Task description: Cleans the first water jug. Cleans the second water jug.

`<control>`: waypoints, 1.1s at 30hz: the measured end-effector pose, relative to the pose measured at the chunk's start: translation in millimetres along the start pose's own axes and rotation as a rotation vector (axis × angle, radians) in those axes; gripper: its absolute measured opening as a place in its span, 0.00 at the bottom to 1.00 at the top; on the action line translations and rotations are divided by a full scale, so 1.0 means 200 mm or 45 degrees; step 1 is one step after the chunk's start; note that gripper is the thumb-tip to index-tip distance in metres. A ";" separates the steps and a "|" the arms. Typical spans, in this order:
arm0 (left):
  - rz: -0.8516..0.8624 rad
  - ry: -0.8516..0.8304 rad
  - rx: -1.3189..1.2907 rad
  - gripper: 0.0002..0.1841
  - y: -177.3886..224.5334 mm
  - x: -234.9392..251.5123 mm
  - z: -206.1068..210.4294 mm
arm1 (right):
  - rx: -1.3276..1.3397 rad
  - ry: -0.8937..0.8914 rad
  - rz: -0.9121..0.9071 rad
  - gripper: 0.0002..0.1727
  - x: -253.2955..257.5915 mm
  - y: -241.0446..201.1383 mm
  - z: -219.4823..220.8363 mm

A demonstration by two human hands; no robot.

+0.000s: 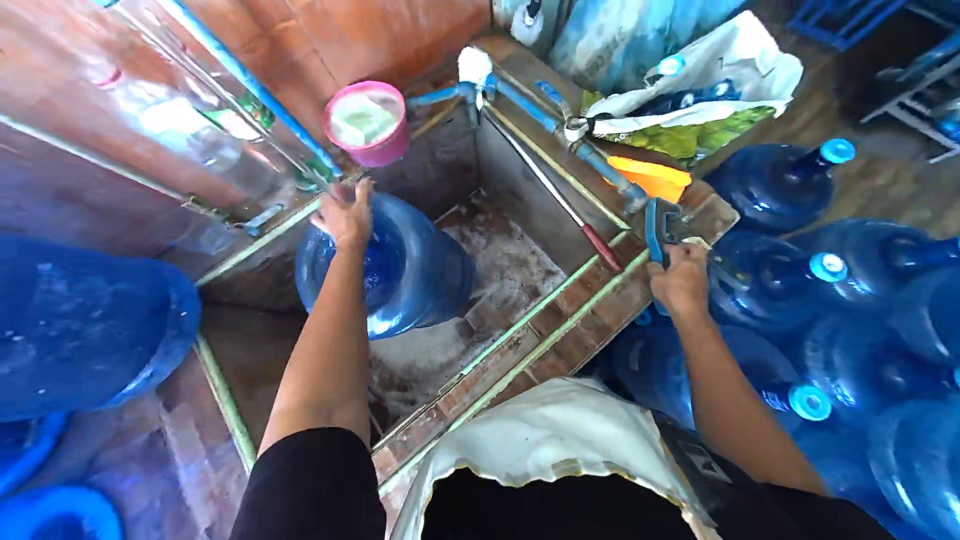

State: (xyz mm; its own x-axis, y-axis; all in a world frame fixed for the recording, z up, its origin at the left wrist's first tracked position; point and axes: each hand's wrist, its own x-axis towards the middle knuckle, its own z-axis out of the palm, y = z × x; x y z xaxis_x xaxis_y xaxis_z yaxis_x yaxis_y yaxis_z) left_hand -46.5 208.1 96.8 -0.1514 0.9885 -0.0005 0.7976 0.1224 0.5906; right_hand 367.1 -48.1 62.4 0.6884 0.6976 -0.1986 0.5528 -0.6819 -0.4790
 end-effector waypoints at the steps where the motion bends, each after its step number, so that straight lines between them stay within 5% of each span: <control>1: 0.108 -0.032 -0.085 0.29 0.03 -0.03 0.01 | 0.002 0.028 -0.054 0.25 0.00 -0.03 0.00; 4: 0.476 -0.194 -0.321 0.23 0.10 -0.15 0.12 | 0.078 0.131 -0.335 0.27 -0.03 -0.15 0.01; 7: 0.704 -0.242 -0.119 0.24 0.13 -0.35 0.21 | 0.173 -0.137 -0.657 0.22 -0.08 -0.28 0.11; 11: 0.203 0.121 0.229 0.43 -0.07 -0.49 0.18 | 0.092 -0.484 -0.920 0.22 -0.14 -0.27 0.42; 15: -0.424 0.299 0.092 0.45 -0.27 -0.32 -0.01 | -0.317 -0.646 -0.895 0.26 -0.20 -0.29 0.48; 20: -0.063 0.191 -0.018 0.40 -0.28 -0.24 -0.04 | -0.451 -0.728 -0.810 0.26 -0.19 -0.35 0.47; 23: -0.542 0.191 0.140 0.51 -0.33 -0.17 -0.10 | -0.457 -0.713 -0.809 0.25 -0.20 -0.33 0.48; 25: -0.659 0.125 0.173 0.54 -0.28 -0.18 -0.08 | -0.457 -0.702 -0.808 0.24 -0.18 -0.34 0.48; 27: -0.467 0.110 0.231 0.51 -0.20 -0.36 0.00 | -0.456 -0.696 -0.824 0.24 -0.18 -0.33 0.50; 31: 0.440 0.009 0.364 0.52 -0.29 -0.66 0.10 | -0.433 -0.618 -0.905 0.22 -0.18 -0.30 0.53; 33: 0.371 0.077 0.384 0.45 -0.36 -0.59 0.02 | -0.420 -0.587 -0.918 0.22 -0.18 -0.28 0.54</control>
State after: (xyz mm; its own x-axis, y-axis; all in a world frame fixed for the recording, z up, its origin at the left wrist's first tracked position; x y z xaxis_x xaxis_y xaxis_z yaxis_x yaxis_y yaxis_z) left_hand -83.2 83.6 51.8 0.0789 0.9797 0.1845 0.9459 -0.1320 0.2963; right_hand 260.4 -10.7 4.8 -0.0917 0.9489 -0.3018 0.9307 -0.0261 -0.3647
